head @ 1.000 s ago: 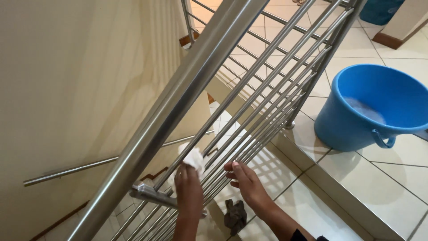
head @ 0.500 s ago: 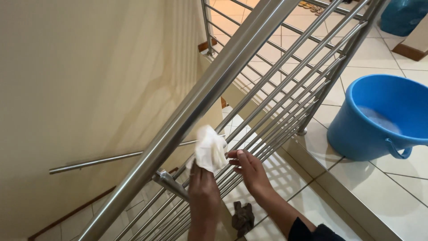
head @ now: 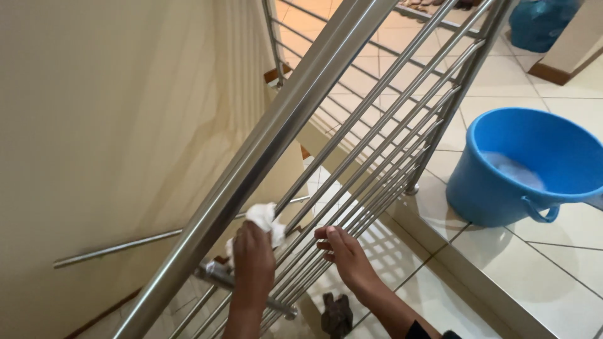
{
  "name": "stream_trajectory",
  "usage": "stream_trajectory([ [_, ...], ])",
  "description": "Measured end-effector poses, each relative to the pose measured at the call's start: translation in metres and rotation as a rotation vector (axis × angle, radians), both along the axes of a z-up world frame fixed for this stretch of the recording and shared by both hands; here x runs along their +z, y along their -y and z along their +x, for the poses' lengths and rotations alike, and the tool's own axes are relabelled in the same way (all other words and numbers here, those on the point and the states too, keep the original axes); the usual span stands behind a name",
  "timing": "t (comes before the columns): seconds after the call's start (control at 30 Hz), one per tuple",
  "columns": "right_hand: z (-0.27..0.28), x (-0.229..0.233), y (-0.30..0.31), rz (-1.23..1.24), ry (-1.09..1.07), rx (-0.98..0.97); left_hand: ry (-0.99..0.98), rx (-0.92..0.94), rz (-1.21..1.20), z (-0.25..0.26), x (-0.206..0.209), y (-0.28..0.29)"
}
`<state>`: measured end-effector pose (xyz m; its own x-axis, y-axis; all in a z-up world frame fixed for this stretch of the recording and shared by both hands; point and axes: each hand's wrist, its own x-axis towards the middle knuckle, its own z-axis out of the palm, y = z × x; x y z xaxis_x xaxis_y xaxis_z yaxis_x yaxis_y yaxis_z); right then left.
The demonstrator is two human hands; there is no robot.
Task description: Cleaning a metal staircase railing using a cloth and soapy water.
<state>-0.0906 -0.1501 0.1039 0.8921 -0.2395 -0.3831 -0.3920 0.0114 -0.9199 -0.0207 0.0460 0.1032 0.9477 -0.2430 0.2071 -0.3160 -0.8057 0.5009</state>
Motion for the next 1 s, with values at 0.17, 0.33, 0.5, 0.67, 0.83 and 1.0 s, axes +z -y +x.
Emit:
stream_trajectory([
  [0.17, 0.013, 0.012, 0.028, 0.045, 0.117, -0.067, 0.348, -0.293, -0.134, 0.074, 0.056, 0.114],
  [0.33, 0.033, 0.046, 0.050, -0.021, 0.086, -0.140, 0.211, -0.379, -0.207, 0.108, 0.153, 0.215],
  [0.5, 0.046, 0.059, 0.051, 0.040, 0.208, -0.240, 0.380, -0.294, -0.224, 0.109, 0.126, 0.209],
  [0.67, 0.045, 0.059, 0.039, -0.024, 0.178, -0.215, 0.358, -0.230, -0.125, 0.075, 0.037, 0.111],
  [0.83, 0.046, 0.043, 0.037, 0.059, 0.229, -0.207, 0.092, -0.125, 0.013, 0.044, -0.055, 0.006],
  [1.0, 0.043, 0.059, 0.050, 0.050, 0.262, -0.214, 0.333, -0.200, 0.120, 0.046, -0.071, -0.011],
])
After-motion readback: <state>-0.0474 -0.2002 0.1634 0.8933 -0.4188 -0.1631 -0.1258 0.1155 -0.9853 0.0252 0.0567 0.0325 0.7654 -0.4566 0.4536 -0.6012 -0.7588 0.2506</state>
